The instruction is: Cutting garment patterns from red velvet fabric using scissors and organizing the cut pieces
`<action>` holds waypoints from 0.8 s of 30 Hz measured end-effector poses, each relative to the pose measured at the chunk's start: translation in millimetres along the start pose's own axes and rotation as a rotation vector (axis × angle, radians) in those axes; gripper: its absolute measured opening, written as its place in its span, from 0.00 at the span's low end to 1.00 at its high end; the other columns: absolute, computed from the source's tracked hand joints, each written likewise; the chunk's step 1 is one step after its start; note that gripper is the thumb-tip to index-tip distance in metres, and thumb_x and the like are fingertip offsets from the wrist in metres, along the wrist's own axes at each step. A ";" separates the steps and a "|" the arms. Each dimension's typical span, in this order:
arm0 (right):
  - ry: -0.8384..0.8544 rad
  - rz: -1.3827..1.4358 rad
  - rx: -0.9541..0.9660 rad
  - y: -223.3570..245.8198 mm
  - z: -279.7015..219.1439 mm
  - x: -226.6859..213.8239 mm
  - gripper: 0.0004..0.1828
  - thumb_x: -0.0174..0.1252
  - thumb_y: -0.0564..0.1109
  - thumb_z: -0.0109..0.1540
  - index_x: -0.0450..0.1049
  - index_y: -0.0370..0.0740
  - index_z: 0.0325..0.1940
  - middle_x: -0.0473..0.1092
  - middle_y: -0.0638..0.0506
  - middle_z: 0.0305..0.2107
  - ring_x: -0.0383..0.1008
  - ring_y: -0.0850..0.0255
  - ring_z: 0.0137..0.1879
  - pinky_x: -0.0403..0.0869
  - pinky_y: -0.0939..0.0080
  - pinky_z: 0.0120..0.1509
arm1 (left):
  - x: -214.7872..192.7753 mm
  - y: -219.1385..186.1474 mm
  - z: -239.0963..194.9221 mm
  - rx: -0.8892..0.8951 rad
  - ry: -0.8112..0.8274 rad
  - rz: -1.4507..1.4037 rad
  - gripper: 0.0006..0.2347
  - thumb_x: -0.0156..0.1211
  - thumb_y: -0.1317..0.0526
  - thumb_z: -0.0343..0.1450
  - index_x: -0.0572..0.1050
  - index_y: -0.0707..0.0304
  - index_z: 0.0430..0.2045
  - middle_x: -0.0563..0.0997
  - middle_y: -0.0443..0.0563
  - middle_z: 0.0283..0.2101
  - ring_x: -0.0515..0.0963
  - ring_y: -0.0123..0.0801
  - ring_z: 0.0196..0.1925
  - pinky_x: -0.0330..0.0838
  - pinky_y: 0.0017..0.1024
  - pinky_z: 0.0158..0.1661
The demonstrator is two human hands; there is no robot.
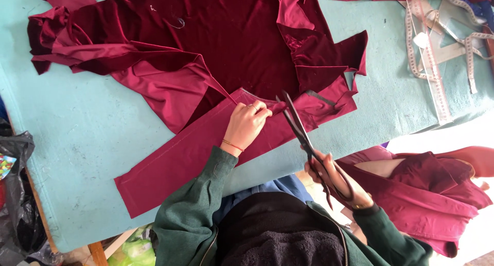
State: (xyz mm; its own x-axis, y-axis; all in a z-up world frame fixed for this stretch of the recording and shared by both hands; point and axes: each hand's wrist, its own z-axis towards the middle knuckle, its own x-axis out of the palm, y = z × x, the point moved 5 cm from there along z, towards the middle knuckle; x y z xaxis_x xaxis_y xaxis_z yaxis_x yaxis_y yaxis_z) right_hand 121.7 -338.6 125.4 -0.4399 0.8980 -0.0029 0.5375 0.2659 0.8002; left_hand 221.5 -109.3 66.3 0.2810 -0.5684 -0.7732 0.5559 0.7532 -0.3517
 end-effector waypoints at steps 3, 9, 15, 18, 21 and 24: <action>-0.028 0.309 0.065 -31.6 25.2 -7.8 0.39 0.31 0.68 0.69 0.62 0.39 0.71 0.62 0.50 0.35 0.52 0.67 0.31 0.56 0.71 0.34 | -3.5 0.8 -3.5 0.036 0.022 0.012 0.07 0.65 0.70 0.71 0.79 0.53 0.28 0.75 0.39 0.36 0.68 0.26 0.20 0.61 0.31 0.35; 0.053 0.266 -0.083 -38.6 36.4 -24.3 0.41 0.40 0.71 0.65 0.63 0.36 0.67 0.52 0.56 0.26 0.46 0.74 0.21 0.49 0.74 0.21 | -32.3 18.3 -3.4 0.018 0.042 -0.034 0.07 0.64 0.72 0.69 0.82 0.55 0.32 0.78 0.42 0.38 0.73 0.28 0.24 0.64 0.32 0.34; -0.496 -0.076 -0.251 -97.6 67.7 -183.4 0.29 0.37 0.50 0.73 0.58 0.38 0.77 0.64 0.53 0.33 0.61 0.68 0.32 0.62 0.67 0.35 | -171.6 131.5 -42.1 -0.198 -0.100 0.264 0.05 0.67 0.66 0.68 0.87 0.54 0.31 0.85 0.46 0.36 0.81 0.37 0.42 0.75 0.34 0.39; -0.862 -0.655 -0.303 -80.4 82.2 -262.9 0.21 0.62 0.48 0.72 0.70 0.38 0.66 0.68 0.46 0.33 0.67 0.57 0.39 0.67 0.52 0.48 | -269.2 231.9 -137.9 -0.380 -0.296 0.364 0.13 0.66 0.79 0.68 0.88 0.64 0.40 0.82 0.54 0.43 0.80 0.44 0.45 0.72 0.37 0.46; -0.953 -0.675 -0.339 -78.7 90.8 -317.3 0.21 0.72 0.46 0.70 0.67 0.36 0.55 0.67 0.48 0.33 0.64 0.60 0.35 0.65 0.56 0.41 | -333.5 343.3 -260.0 -0.560 -0.605 0.148 0.13 0.47 0.80 0.75 0.78 0.77 0.48 0.84 0.68 0.49 0.81 0.52 0.51 0.74 0.43 0.54; -1.049 -0.843 -0.468 -66.8 95.5 -336.6 0.35 0.74 0.46 0.62 0.66 0.27 0.66 0.71 0.36 0.44 0.69 0.42 0.48 0.65 0.46 0.53 | -350.1 386.2 -363.0 -0.776 -0.672 0.470 0.10 0.51 0.70 0.74 0.82 0.66 0.38 0.87 0.58 0.39 0.83 0.42 0.39 0.73 0.42 0.38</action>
State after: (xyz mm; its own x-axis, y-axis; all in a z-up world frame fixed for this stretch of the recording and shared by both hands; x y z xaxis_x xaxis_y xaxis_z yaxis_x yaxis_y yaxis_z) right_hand 302.5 -625.2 15.7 0.3352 0.4260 -0.8404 0.0127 0.8898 0.4561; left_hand 53.8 500.7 9.6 0.8286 -0.0611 -0.5566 -0.2863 0.8080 -0.5149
